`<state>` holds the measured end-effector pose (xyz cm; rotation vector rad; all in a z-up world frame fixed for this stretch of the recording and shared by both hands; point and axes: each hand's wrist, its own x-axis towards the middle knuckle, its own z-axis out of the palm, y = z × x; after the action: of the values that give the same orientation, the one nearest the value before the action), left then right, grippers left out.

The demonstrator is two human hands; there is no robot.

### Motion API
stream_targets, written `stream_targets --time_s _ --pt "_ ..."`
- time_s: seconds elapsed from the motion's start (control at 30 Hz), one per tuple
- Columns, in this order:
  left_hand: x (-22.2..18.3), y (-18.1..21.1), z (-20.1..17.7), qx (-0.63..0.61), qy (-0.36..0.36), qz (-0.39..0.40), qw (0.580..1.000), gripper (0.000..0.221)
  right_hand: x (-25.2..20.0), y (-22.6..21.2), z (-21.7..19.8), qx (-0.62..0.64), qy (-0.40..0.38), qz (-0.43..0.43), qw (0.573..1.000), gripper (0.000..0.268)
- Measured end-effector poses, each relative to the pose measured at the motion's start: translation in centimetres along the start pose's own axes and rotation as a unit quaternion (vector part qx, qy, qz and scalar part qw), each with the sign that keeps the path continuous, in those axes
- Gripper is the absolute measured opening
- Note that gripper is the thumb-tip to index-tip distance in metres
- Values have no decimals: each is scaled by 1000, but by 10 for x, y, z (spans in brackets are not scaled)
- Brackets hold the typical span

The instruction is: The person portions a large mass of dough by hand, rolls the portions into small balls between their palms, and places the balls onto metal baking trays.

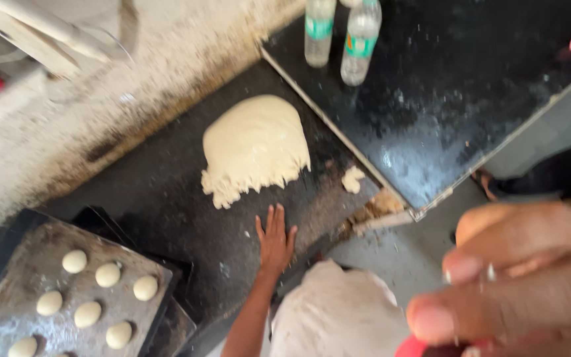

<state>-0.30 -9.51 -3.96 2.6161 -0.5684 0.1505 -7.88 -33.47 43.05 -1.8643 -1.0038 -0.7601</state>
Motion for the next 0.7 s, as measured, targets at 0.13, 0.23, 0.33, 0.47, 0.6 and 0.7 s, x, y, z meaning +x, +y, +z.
stream_targets --time_s 0.13,0.23,0.33,0.47,0.6,0.7 --pt "8 2 -2 -6 -25 -17 1000 68 -6 -1 -6 0 9 20 1000 27" --pt "2 4 -5 -3 -29 -11 1000 68 -9 -3 -14 -10 16 38 999 29" --pt "5 6 -5 2 -37 -15 999 68 -9 -4 -21 -21 19 45 999 31" --pt "3 5 -4 7 -43 -23 999 68 -9 2 -24 -26 24 38 999 34" --pt "3 3 -3 28 -43 -10 999 68 -7 16 -28 -31 23 14 999 37" --pt "2 2 -3 31 -43 -11 999 67 -7 22 -33 -41 19 -2 999 39"
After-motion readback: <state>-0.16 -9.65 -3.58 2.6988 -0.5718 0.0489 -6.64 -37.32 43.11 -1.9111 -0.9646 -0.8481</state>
